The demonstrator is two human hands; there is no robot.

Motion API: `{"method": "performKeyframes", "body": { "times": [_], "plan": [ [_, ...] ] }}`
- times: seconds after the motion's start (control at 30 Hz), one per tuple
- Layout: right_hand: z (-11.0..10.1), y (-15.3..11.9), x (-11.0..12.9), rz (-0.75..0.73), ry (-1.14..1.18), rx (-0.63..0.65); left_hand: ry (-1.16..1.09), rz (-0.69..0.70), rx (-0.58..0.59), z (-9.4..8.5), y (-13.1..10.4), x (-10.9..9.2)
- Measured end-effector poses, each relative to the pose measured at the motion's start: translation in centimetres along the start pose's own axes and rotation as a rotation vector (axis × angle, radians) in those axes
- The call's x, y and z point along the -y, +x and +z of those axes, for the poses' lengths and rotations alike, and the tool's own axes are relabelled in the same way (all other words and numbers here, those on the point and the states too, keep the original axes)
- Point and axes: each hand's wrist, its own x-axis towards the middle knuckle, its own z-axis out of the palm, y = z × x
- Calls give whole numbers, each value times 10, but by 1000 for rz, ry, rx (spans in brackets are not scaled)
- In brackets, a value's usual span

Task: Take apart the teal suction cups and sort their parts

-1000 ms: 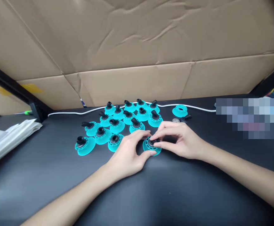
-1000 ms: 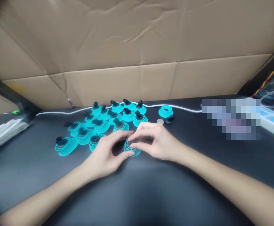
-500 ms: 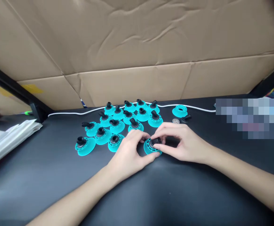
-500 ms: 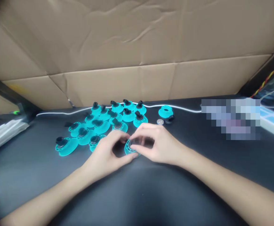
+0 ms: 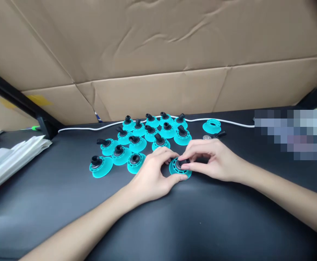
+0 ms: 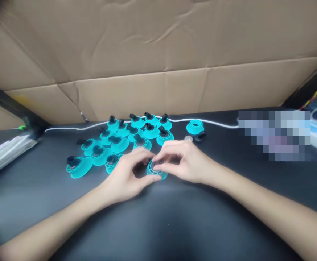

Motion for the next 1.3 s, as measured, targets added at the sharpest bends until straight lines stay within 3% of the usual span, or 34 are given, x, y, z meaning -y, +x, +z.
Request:
{"method": "performKeyframes", "body": {
  "times": [0.37,0.63,1.0,1.3],
  "plan": [
    [-9,1,-5,-57,-21,96,-42,27,37,-2,2,2],
    [-17,2,-5,-4,78,202,-83,32,121,-6,3,4],
    [-3,-3,1,296,281,-41,-14,-66,67,-3,-3,0],
    [-5,0,-9,131,202,39,-50,-15,90,-6,1,2]
  ]
}}
